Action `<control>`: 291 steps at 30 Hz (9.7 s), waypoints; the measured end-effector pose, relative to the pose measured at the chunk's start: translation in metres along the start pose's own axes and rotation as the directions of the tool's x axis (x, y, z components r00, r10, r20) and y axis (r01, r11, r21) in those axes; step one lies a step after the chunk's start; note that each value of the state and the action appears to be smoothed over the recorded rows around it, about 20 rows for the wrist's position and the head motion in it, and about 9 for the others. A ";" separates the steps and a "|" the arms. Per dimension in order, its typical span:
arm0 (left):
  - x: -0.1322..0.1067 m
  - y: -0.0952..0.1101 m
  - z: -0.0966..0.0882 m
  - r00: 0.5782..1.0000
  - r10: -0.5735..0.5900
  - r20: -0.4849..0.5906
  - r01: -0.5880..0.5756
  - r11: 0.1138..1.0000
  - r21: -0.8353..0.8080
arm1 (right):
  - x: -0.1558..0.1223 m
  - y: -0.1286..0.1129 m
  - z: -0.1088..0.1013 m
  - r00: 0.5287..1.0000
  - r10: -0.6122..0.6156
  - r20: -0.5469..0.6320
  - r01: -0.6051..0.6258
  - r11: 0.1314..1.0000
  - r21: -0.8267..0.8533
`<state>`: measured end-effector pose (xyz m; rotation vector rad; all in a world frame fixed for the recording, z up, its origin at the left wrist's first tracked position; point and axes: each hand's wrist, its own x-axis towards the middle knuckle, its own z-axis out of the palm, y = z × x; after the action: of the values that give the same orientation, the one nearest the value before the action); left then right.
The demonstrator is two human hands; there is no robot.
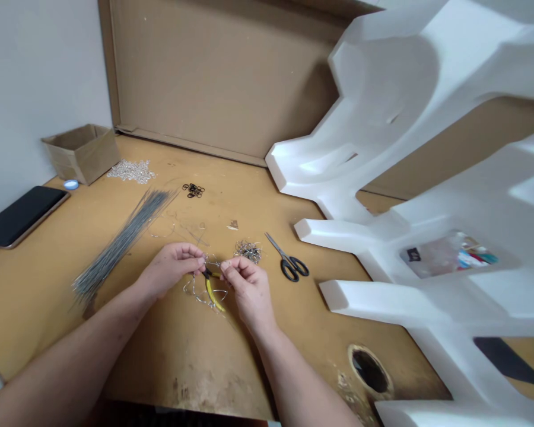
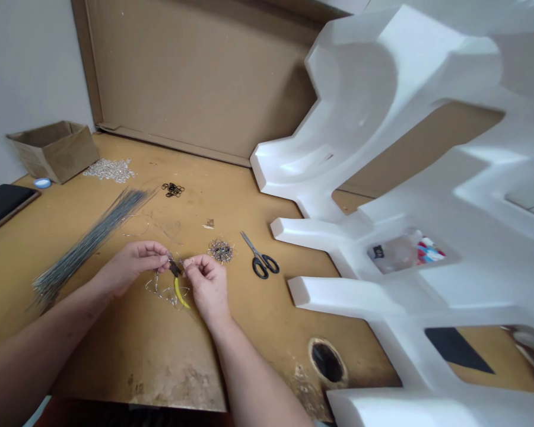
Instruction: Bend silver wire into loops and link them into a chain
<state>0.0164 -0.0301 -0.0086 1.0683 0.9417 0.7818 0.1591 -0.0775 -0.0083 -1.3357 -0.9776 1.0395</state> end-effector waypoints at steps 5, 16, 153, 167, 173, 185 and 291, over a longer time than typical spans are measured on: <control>0.000 0.002 0.001 1.000 0.014 -0.020 -0.013 0.999 0.036 | 0.001 0.000 -0.001 1.000 0.001 0.001 -0.001 1.000 -0.002; -0.002 0.002 0.000 0.999 0.030 0.044 -0.038 0.979 0.202 | -0.001 -0.007 0.001 0.987 0.092 0.135 -0.087 0.996 -0.036; 0.004 -0.001 -0.007 0.985 -0.065 0.160 0.065 0.998 0.005 | 0.004 -0.001 -0.005 0.923 0.193 0.333 -0.213 0.977 0.023; 0.002 0.001 -0.007 0.996 -0.031 0.086 0.017 0.987 0.157 | 0.004 0.002 -0.001 0.941 0.201 0.272 -0.213 0.977 0.012; 0.003 0.001 -0.008 0.995 -0.030 0.093 0.009 0.977 0.211 | 0.005 0.002 -0.001 0.941 0.203 0.269 -0.215 0.977 0.013; 0.002 0.002 -0.005 0.991 -0.051 0.122 0.039 0.994 0.098 | 0.004 0.004 -0.002 0.930 0.174 0.325 -0.213 0.973 0.088; -0.004 -0.016 0.015 0.825 0.561 0.062 -0.476 0.631 0.613 | -0.001 0.010 0.002 0.971 0.092 0.219 -0.145 0.960 0.239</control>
<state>0.0295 -0.0440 -0.0198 1.9450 1.0395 1.0695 0.1568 -0.0788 -0.0184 -1.1010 -0.8879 1.3688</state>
